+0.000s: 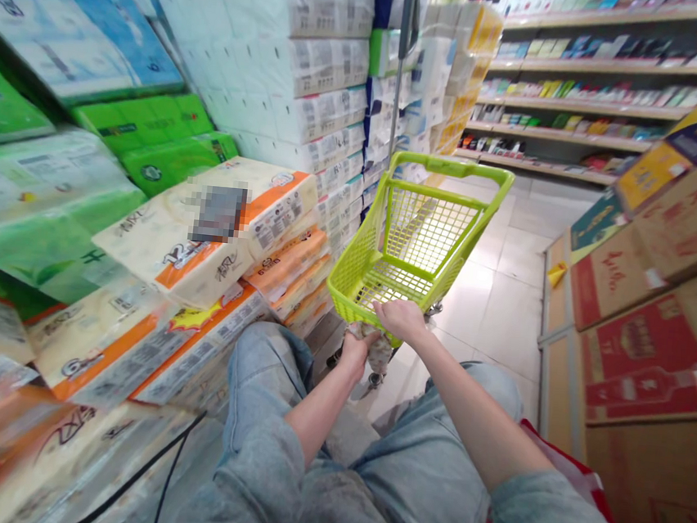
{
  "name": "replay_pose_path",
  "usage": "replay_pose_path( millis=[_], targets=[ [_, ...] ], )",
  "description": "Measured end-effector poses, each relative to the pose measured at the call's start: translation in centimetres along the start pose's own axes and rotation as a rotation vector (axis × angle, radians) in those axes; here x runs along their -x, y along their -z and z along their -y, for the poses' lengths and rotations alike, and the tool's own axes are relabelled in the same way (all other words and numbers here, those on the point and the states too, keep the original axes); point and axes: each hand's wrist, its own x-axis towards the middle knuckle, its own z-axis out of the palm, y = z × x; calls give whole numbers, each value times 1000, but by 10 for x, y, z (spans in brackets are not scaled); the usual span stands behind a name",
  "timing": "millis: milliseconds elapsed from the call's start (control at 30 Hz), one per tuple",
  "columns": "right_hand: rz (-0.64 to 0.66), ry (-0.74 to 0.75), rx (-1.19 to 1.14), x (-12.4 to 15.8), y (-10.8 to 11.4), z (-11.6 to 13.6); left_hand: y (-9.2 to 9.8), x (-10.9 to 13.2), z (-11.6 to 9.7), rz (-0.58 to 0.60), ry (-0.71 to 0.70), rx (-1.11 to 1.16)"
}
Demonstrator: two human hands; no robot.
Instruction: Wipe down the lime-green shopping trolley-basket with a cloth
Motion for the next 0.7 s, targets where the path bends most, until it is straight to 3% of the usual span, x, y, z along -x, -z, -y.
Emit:
replay_pose_path(
  millis=[100,267,500,567,700],
  targets=[
    [3,-6,-2,2,1,-1,-2,-1,0,-16,1,-41],
    [-12,20,21,4,-1,-5,13,-14,-6,-232,-62,-223],
    [7,46,28,9,-1,-13,41,-41,-47,-350,-370,-454],
    [16,51,33,11,-1,-16,47,-45,-60,-308,-502,-553],
    [18,62,57,14,-1,-19,55,-41,-70,-39,-818,-855]
  ],
)
